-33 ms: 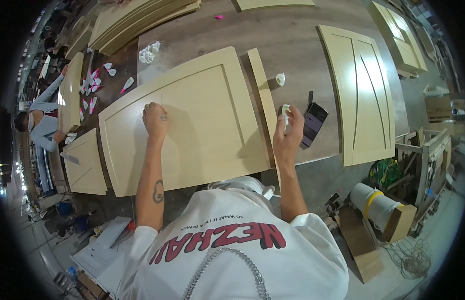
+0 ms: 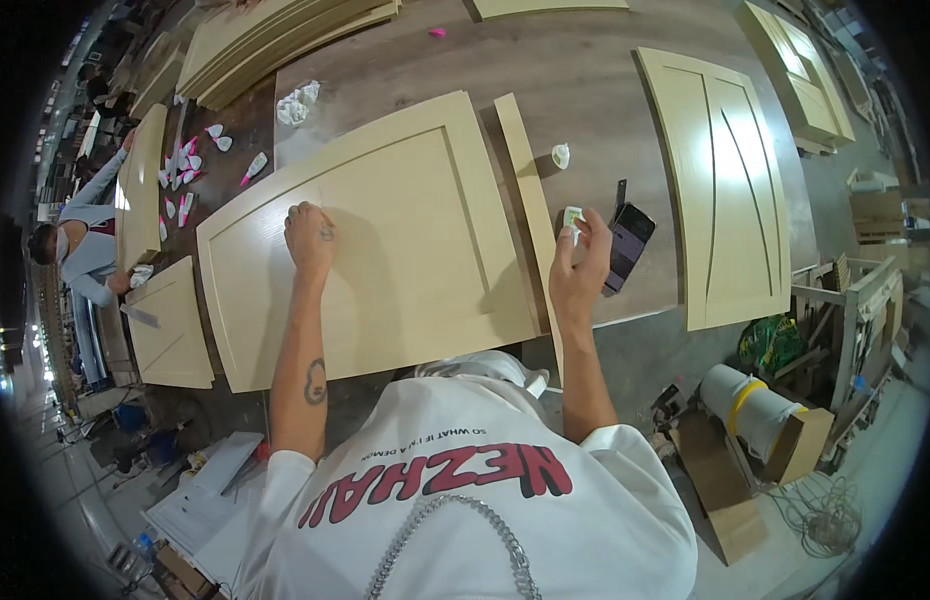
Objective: The person applies glue from a bottle onto a wood panel, places wooden strips onto the panel, and wipes the surface with a cloth.
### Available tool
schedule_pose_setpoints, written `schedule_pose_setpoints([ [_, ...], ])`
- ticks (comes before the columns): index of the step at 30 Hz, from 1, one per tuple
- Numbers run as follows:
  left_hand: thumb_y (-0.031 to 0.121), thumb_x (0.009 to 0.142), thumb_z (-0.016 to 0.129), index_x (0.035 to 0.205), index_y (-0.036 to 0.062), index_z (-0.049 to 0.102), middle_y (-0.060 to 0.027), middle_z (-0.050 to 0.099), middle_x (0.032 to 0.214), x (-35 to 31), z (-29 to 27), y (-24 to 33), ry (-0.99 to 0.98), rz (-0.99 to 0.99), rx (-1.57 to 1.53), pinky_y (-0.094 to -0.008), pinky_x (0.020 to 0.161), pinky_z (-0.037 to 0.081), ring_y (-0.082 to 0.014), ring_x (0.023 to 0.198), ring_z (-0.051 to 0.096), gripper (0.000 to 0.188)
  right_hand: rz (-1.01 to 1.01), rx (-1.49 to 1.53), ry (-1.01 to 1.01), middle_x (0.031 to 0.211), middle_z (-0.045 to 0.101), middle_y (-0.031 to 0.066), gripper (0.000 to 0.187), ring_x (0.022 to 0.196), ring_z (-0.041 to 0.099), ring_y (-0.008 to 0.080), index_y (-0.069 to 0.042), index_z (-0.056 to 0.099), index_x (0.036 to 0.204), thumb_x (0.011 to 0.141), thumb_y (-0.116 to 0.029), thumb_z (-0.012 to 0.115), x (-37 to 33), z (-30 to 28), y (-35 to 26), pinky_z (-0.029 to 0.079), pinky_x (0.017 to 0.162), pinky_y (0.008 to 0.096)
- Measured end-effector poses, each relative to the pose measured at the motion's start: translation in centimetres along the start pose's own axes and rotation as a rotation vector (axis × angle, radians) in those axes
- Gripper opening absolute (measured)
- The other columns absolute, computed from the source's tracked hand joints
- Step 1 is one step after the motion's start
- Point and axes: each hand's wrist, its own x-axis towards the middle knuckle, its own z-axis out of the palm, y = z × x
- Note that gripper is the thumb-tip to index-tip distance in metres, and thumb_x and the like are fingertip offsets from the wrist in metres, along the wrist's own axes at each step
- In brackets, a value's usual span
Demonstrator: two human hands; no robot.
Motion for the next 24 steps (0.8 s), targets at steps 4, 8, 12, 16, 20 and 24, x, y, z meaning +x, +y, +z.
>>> schedule_pose_setpoints([
  [4,0.008,0.080,0.062,0.084,-0.0008,0.062,-0.0216,0.060,0.092,-0.6,-0.1,-1.7,-0.027,0.054,-0.045,-0.0457,0.079,0.050,-0.0354,0.090,0.061,0.009,0.065,0.082,0.037,0.117,0.060,0.0138,0.033,0.103,0.061,0.0217,0.003,0.052,0.126,0.095,-0.005,0.058,0.8,-0.4,0.6,0.048,0.090,0.0325],
  [8,0.009,0.084,0.057,0.085,-0.0018,0.058,-0.0210,0.059,0.091,-1.7,0.3,-2.4,-0.003,-0.137,-0.415,-0.0464,0.082,0.048,-0.0358,0.092,0.058,0.011,0.143,0.146,0.040,0.121,0.059,0.0115,0.033,0.104,0.060,0.0182,0.003,0.050,0.128,0.096,-0.004,0.055,1.2,-0.7,1.0,0.047,0.092,0.0308],
  [12,0.009,0.087,0.054,0.086,-0.0029,0.057,-0.0197,0.059,0.091,-1.8,-0.7,-1.4,-0.031,-0.058,-0.378,-0.0478,0.082,0.047,-0.0375,0.092,0.057,0.012,0.144,0.147,0.022,0.122,0.059,0.0123,0.033,0.104,0.060,0.0186,0.003,0.050,0.128,0.097,-0.005,0.055,1.3,-0.1,2.0,0.047,0.092,0.0308],
  [16,0.011,0.087,0.055,0.091,-0.0029,0.059,-0.0197,0.059,0.092,-1.5,-1.5,0.2,-0.033,-0.119,-0.362,-0.0460,0.083,0.047,-0.0375,0.095,0.057,0.015,0.147,0.168,-0.012,0.123,0.059,0.0123,0.033,0.104,0.059,0.0182,0.003,0.050,0.129,0.098,-0.007,0.055,2.0,0.4,0.9,0.047,0.093,0.0308],
  [20,0.011,0.087,0.055,0.093,-0.0033,0.060,-0.0198,0.059,0.095,-1.6,-2.6,1.3,0.069,-0.129,-0.334,-0.0459,0.085,0.049,-0.0375,0.098,0.057,0.016,0.108,0.175,-0.020,0.124,0.058,0.0124,0.033,0.105,0.059,0.0180,0.004,0.050,0.129,0.098,-0.009,0.055,2.8,0.6,1.6,0.046,0.094,0.0307],
  [24,0.011,0.083,0.060,0.093,-0.0043,0.061,-0.0200,0.060,0.099,-1.2,-2.2,0.8,-0.123,-0.149,-0.128,-0.0457,0.084,0.051,-0.0375,0.098,0.059,0.018,0.074,0.208,-0.027,0.123,0.059,0.0118,0.034,0.103,0.059,0.0157,0.003,0.051,0.129,0.098,-0.011,0.057,3.2,0.7,2.2,0.047,0.092,0.0280],
])
